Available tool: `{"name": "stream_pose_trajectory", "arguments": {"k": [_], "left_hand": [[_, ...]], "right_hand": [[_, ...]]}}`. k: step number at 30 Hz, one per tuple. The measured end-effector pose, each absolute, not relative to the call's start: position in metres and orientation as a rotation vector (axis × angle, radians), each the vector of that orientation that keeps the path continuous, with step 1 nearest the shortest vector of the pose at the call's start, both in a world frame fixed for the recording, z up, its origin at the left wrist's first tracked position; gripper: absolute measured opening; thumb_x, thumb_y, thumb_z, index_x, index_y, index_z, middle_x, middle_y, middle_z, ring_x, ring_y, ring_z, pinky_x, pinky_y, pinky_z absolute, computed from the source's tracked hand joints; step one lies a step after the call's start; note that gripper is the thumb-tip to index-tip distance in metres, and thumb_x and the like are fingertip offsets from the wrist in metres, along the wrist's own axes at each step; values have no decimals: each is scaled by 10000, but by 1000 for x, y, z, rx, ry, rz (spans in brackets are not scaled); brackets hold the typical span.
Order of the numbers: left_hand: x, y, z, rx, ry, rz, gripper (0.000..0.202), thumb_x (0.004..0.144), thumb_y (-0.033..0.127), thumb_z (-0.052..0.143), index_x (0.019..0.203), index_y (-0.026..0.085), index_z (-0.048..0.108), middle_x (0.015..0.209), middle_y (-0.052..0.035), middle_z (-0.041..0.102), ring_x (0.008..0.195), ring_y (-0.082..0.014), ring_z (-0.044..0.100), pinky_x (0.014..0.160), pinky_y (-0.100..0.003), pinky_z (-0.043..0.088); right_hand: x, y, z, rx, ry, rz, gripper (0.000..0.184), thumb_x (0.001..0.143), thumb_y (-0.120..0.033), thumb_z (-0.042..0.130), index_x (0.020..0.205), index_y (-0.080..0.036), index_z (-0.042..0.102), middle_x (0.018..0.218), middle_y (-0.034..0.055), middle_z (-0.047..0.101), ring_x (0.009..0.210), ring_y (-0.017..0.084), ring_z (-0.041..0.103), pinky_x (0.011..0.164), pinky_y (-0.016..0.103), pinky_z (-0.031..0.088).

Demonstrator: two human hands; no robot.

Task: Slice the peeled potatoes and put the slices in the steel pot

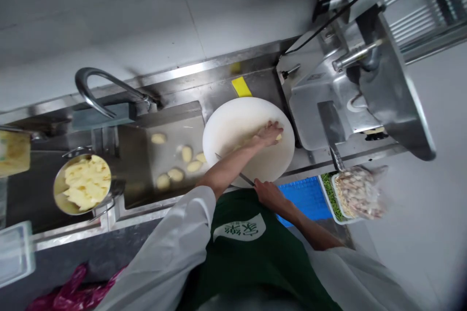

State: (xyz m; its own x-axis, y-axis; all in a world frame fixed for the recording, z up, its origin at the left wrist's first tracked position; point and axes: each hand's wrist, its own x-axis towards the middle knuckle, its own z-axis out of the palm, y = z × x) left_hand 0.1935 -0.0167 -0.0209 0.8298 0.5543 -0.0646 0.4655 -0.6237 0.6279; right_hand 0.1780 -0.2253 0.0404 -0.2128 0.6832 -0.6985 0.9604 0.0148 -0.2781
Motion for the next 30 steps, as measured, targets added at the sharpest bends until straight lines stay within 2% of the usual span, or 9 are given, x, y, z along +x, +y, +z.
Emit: {"name": "stream_pose_trajectory", "arguments": {"k": [3, 6, 8, 13, 15, 18, 22, 25, 30], "left_hand": [[180, -2, -26, 2316, 809, 209, 394, 561, 126, 824, 888, 140, 605, 1014, -68, 521, 1016, -260, 534, 947, -475, 471], [122, 25, -5, 2274, 998, 320, 513, 649, 215, 787, 1084, 140, 526, 1074, -89, 467, 950, -220, 539, 885, -423, 501], [71, 34, 16, 2266, 1148, 371, 595, 670, 282, 780, 1160, 159, 467, 1046, -71, 461, 886, -196, 554, 832, -376, 517], [-17, -11, 34, 2299, 1249, 66, 603, 577, 387, 839, 1049, 175, 529, 965, -44, 446, 734, -169, 576, 694, -300, 522], [-20, -45, 22, 2259, 1206, 45, 652, 571, 370, 845, 1109, 195, 521, 1004, -48, 447, 710, -161, 583, 682, -303, 527], [-9, -89, 0, 2161, 1235, 277, 707, 646, 333, 799, 1243, 239, 431, 1122, -70, 425, 781, -170, 601, 714, -321, 542], [-5, -120, -13, 2052, 1294, 606, 551, 738, 245, 715, 1212, 240, 433, 1141, -69, 433, 961, -194, 578, 823, -339, 540], [-11, -126, -13, 2091, 1211, 649, 418, 804, 214, 646, 1182, 250, 472, 1108, -63, 468, 989, -188, 561, 884, -369, 527], [-8, -124, -17, 2186, 1082, 688, 371, 867, 273, 594, 1224, 277, 494, 1165, -89, 476, 1075, -205, 524, 934, -411, 510]], "right_hand": [[184, -227, 38, 1745, 1879, -1105, 285, 983, -303, 242, 1076, -170, 476, 886, 115, 668, 837, 227, 659, 648, 277, 380], [197, -230, 34, 1876, 1826, -1165, 293, 985, -332, 248, 1070, -166, 476, 890, 108, 663, 840, 217, 652, 646, 268, 364], [207, -231, 31, 1961, 1783, -1183, 290, 986, -344, 258, 1052, -167, 478, 886, 103, 660, 835, 211, 645, 641, 264, 345], [220, -224, 29, 2049, 1718, -1142, 266, 987, -333, 262, 1026, -174, 471, 861, 90, 646, 802, 189, 629, 623, 263, 302], [220, -220, 31, 2033, 1718, -1097, 262, 987, -326, 260, 1029, -174, 469, 843, 88, 641, 776, 185, 627, 616, 264, 294], [216, -218, 34, 2005, 1752, -1027, 271, 989, -325, 245, 1031, -175, 466, 810, 82, 636, 746, 183, 623, 611, 263, 289], [212, -225, 36, 1971, 1782, -1021, 285, 986, -325, 237, 1026, -175, 476, 803, 80, 635, 752, 187, 624, 597, 264, 275], [213, -230, 36, 1972, 1780, -1020, 272, 983, -317, 251, 1017, -176, 481, 815, 82, 641, 758, 191, 626, 586, 269, 258], [221, -235, 37, 2025, 1781, -955, 259, 984, -310, 273, 1021, -166, 484, 809, 83, 648, 747, 186, 620, 593, 274, 248]]}}
